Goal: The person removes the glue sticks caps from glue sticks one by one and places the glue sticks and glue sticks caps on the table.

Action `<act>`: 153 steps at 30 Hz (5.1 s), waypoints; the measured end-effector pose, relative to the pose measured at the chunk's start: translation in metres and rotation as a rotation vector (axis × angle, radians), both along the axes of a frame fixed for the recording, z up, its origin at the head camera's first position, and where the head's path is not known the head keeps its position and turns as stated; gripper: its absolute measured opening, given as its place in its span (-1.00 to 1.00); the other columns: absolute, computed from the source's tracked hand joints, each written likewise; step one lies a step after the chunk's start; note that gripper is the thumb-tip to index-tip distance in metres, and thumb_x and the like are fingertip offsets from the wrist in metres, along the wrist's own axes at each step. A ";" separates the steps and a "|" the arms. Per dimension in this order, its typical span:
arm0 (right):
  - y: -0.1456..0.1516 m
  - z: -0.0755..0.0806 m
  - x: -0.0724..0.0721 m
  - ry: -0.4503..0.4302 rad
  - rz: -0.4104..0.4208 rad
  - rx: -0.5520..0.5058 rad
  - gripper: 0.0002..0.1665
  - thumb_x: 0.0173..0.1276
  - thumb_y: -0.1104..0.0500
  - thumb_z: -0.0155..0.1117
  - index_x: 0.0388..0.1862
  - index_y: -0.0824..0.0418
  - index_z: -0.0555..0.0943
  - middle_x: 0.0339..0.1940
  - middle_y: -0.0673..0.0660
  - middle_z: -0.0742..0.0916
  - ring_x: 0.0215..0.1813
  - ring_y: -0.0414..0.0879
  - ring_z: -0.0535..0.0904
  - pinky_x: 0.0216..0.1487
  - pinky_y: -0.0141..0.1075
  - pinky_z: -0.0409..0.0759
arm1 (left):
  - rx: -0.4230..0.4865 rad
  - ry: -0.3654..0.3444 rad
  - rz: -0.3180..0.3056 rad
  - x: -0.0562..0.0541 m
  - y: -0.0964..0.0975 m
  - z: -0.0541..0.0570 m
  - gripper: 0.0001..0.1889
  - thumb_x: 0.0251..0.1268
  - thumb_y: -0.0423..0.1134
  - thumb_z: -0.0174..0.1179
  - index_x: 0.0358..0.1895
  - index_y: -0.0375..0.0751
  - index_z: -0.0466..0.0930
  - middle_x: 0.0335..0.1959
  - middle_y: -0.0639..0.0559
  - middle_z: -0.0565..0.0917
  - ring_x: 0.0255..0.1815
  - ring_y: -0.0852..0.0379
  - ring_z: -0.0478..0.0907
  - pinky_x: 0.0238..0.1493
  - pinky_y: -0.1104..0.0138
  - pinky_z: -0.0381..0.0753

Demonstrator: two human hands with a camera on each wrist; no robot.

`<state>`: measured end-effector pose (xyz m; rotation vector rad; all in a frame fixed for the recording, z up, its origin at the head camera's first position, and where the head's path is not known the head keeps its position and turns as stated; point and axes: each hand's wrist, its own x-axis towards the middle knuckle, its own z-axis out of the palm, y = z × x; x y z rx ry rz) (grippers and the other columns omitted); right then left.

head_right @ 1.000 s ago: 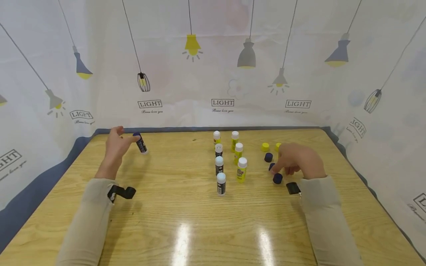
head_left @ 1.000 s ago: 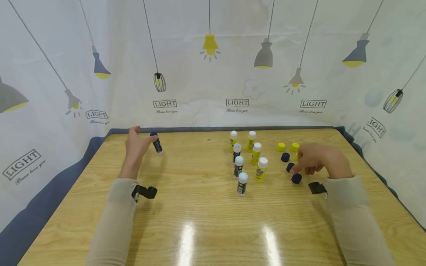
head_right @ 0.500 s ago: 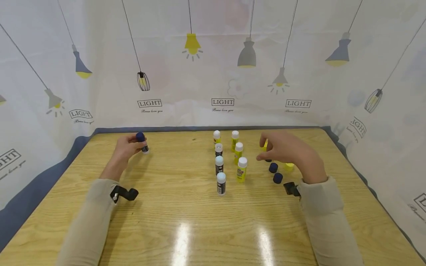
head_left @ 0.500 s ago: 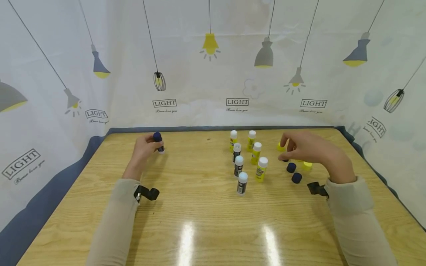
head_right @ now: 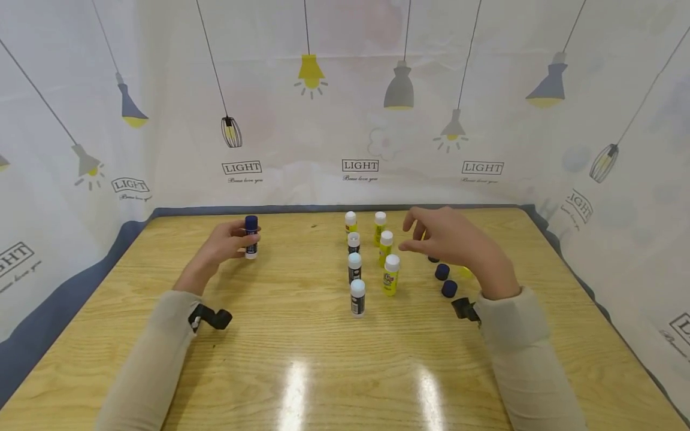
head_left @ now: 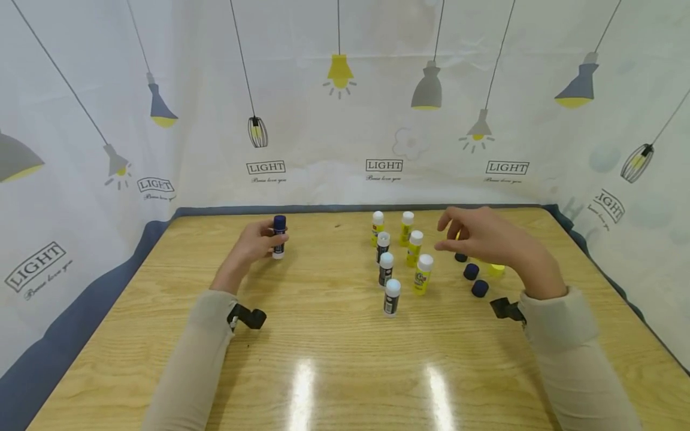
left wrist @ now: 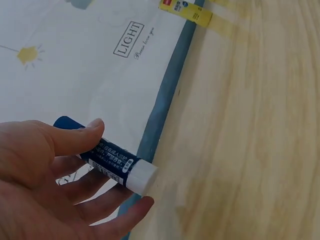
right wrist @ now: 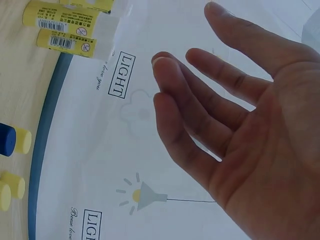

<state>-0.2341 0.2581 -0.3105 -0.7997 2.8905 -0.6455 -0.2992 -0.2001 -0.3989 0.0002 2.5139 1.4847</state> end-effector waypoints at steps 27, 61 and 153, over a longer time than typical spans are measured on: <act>-0.051 -0.015 0.008 0.143 0.165 -0.221 -0.58 0.46 0.06 0.40 0.22 0.17 0.63 -0.22 -0.03 0.80 -0.28 -0.28 0.69 -0.19 -0.29 0.71 | -0.099 0.290 -0.387 0.070 0.110 0.057 -0.53 0.40 0.08 0.34 0.26 -0.04 0.61 -0.14 -0.05 0.74 -0.26 0.07 0.72 -0.37 0.25 0.76; -0.080 -0.014 0.025 0.125 0.231 -0.204 -0.80 0.53 0.01 0.29 -0.05 0.09 0.67 -0.45 -0.14 0.69 -0.46 -0.27 0.53 -0.42 -0.36 0.55 | -0.635 1.003 -0.414 0.112 0.147 0.059 -0.64 0.22 0.12 0.46 -0.09 -0.03 0.71 -0.35 0.15 0.74 -0.54 0.29 0.50 -0.54 0.44 0.39; 0.004 0.022 0.018 0.149 0.168 -0.111 -0.75 0.46 0.23 0.37 0.07 0.04 0.69 -0.26 -0.09 0.78 -0.34 -0.32 0.63 -0.29 -0.33 0.62 | -0.039 0.888 -0.469 0.105 0.202 0.047 -0.74 0.31 -0.14 0.46 -0.01 -0.08 0.69 -0.21 0.12 0.73 -0.23 0.24 0.52 -0.25 0.44 0.52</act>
